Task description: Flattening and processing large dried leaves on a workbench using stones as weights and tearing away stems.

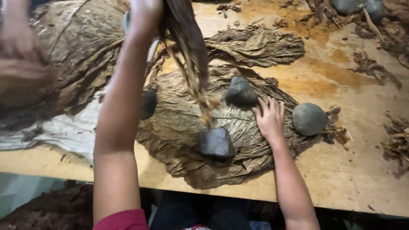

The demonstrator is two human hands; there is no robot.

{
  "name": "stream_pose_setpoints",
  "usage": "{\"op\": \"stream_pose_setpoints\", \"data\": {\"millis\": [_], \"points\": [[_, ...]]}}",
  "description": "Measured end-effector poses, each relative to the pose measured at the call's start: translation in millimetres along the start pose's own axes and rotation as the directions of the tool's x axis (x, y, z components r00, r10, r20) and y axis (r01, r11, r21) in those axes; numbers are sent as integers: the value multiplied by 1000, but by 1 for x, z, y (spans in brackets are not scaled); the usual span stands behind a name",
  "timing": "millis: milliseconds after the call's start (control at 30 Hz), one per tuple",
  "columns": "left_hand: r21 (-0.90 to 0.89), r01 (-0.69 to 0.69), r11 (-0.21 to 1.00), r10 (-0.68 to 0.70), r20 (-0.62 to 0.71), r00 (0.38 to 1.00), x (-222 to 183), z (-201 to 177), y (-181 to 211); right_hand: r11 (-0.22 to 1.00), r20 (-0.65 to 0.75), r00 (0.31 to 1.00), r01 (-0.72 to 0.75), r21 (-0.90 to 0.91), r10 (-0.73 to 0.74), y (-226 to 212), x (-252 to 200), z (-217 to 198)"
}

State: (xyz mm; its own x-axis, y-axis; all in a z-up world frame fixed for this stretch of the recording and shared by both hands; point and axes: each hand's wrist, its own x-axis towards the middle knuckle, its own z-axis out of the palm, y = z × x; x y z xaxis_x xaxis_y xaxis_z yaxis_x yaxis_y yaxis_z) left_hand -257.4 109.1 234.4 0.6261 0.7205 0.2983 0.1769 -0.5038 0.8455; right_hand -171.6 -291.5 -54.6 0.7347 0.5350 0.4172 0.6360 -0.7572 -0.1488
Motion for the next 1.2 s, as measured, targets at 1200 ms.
{"op": "stream_pose_setpoints", "data": {"millis": [1200], "points": [[-725,626,287,-359,524,772,-183,65,-149,314,494,851,-427,848,-176,-180,64,44]]}}
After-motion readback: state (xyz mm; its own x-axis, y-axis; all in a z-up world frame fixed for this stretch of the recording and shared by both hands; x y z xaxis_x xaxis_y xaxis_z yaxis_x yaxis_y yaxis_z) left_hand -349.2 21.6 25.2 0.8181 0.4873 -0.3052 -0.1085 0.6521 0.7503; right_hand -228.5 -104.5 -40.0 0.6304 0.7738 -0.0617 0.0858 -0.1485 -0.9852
